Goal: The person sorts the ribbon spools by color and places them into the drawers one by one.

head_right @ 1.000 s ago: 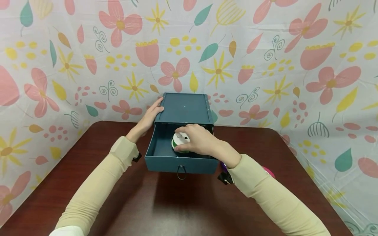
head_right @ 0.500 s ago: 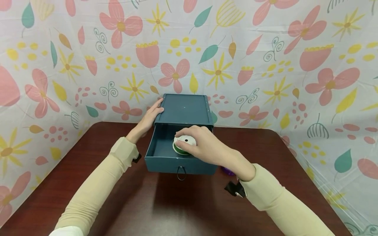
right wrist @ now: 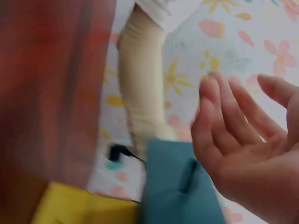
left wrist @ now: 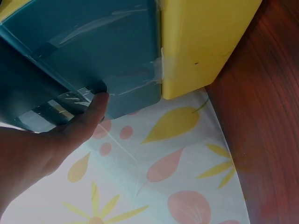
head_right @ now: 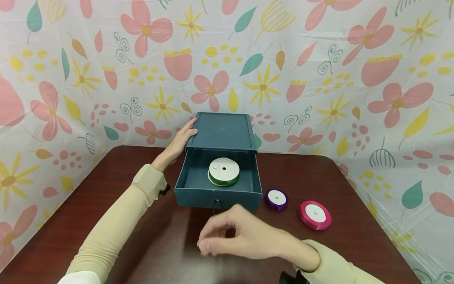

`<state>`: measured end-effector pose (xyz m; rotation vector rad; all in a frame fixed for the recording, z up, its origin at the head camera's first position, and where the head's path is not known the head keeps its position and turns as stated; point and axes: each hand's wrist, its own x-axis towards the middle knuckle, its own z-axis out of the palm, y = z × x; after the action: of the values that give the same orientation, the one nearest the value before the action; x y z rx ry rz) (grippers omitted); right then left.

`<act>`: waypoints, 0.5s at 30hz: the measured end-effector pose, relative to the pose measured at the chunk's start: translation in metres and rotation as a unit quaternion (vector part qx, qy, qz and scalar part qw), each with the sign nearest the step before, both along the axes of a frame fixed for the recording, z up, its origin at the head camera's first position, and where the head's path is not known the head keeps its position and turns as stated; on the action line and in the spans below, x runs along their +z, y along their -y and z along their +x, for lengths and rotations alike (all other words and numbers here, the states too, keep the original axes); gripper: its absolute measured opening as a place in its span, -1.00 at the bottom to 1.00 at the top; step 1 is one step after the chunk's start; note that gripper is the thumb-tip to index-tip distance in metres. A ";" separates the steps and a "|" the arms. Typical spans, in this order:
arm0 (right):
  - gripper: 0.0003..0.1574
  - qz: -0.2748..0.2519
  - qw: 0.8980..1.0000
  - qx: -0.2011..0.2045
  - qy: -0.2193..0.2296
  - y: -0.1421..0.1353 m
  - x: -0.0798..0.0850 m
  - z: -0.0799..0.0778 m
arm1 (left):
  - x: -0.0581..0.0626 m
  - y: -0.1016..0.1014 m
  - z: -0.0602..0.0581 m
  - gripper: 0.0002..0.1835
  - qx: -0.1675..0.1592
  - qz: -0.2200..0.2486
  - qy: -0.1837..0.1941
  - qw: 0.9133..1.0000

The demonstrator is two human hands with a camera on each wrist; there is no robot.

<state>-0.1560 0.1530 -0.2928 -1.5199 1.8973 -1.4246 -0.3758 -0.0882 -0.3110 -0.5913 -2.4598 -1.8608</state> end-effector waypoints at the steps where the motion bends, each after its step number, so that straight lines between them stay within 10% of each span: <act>1: -0.75 0.017 0.999 0.017 0.046 0.000 -0.007 0.001 | 0.000 0.000 0.000 -0.33 0.000 0.000 -0.001 1.000; 8: -0.51 0.020 0.968 0.047 0.247 0.004 -0.048 -0.007 | 0.001 -0.001 0.001 -0.33 0.002 0.001 -0.001 1.000; 15: -0.35 -0.025 0.904 -0.013 0.427 0.005 -0.051 -0.013 | 0.001 -0.001 0.001 -0.34 0.001 -0.001 0.003 1.000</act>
<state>-0.1693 0.1481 -0.3442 -0.6622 1.3254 -1.7555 -0.3748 -0.0870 -0.3101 -0.5843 -2.4655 -1.8623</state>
